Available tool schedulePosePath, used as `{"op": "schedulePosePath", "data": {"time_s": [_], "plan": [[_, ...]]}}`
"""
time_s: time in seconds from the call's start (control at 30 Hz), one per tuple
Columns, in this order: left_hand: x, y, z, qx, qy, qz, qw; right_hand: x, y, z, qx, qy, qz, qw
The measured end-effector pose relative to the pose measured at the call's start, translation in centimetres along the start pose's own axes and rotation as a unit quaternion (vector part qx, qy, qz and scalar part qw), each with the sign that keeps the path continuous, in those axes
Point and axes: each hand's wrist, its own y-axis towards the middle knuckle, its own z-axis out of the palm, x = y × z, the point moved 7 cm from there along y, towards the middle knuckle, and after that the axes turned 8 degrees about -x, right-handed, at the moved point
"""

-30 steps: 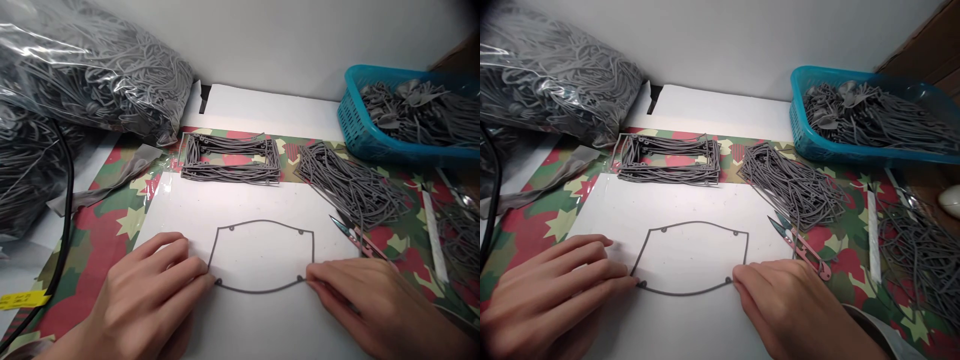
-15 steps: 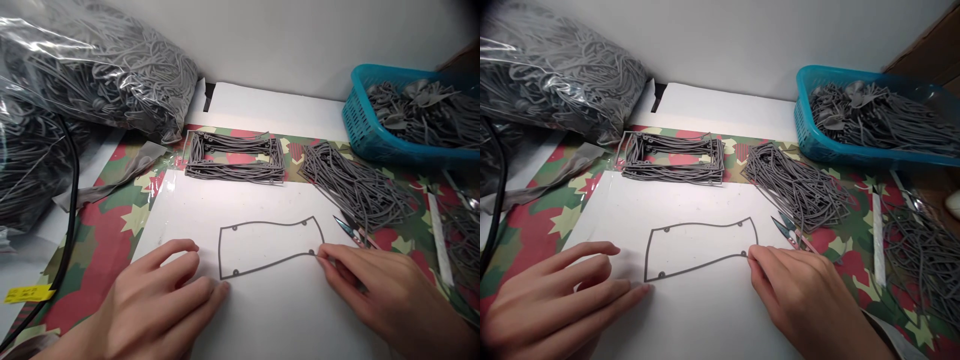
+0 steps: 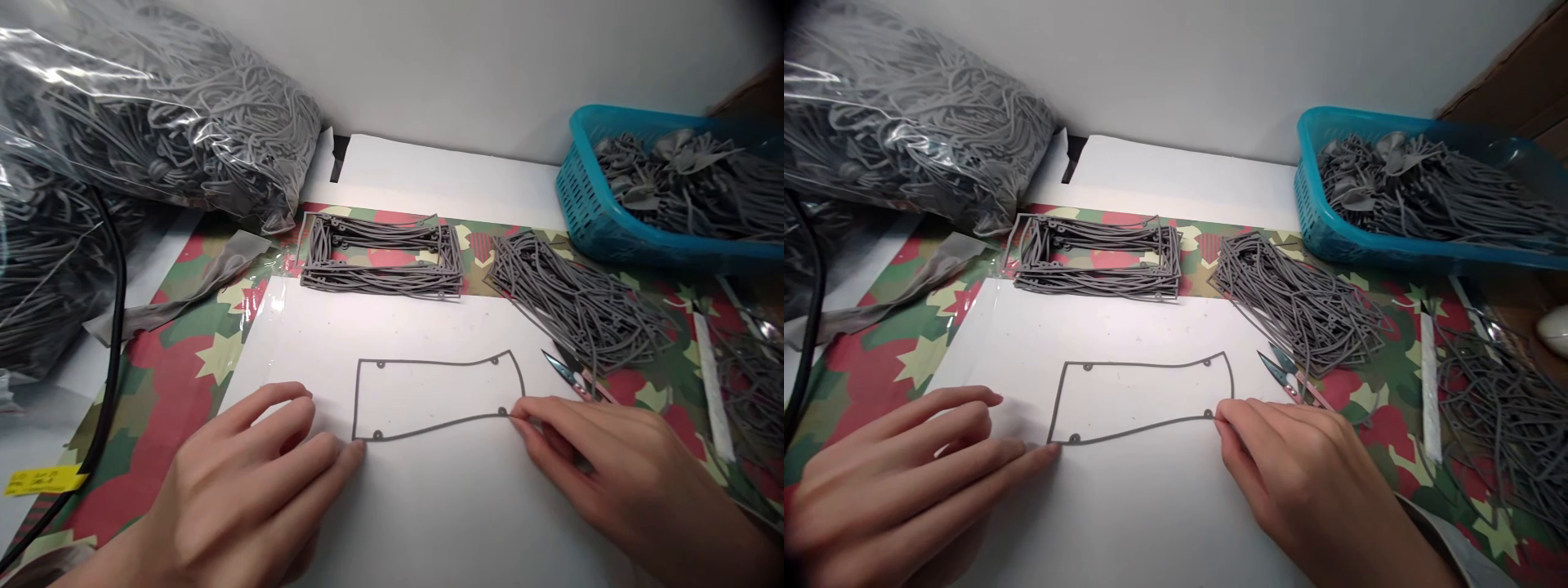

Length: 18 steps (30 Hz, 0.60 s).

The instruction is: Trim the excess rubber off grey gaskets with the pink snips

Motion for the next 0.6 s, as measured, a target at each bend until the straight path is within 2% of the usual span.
{"op": "schedulePosePath", "data": {"time_s": [0.1,0.2,0.3,0.5,0.6], "plan": [[0.1,-0.3,0.2,0.013,-0.010,0.003,1.000,0.0,0.0,0.0,0.001,0.005,-0.001,1.000],[0.4,-0.3,0.1,-0.012,0.000,-0.023,1.000,0.0,0.0,0.1,0.002,0.005,0.000,1.000],[0.2,-0.2,0.2,-0.011,0.004,-0.023,1.000,0.0,0.0,0.1,0.002,0.000,0.000,1.000],[0.4,-0.1,0.2,0.021,0.008,-0.045,0.999,0.4,0.0,0.5,0.006,-0.012,-0.020,1.000],[0.4,0.1,0.1,0.014,-0.011,-0.042,0.999,1.2,0.2,0.7,-0.001,0.006,-0.027,1.000]]}}
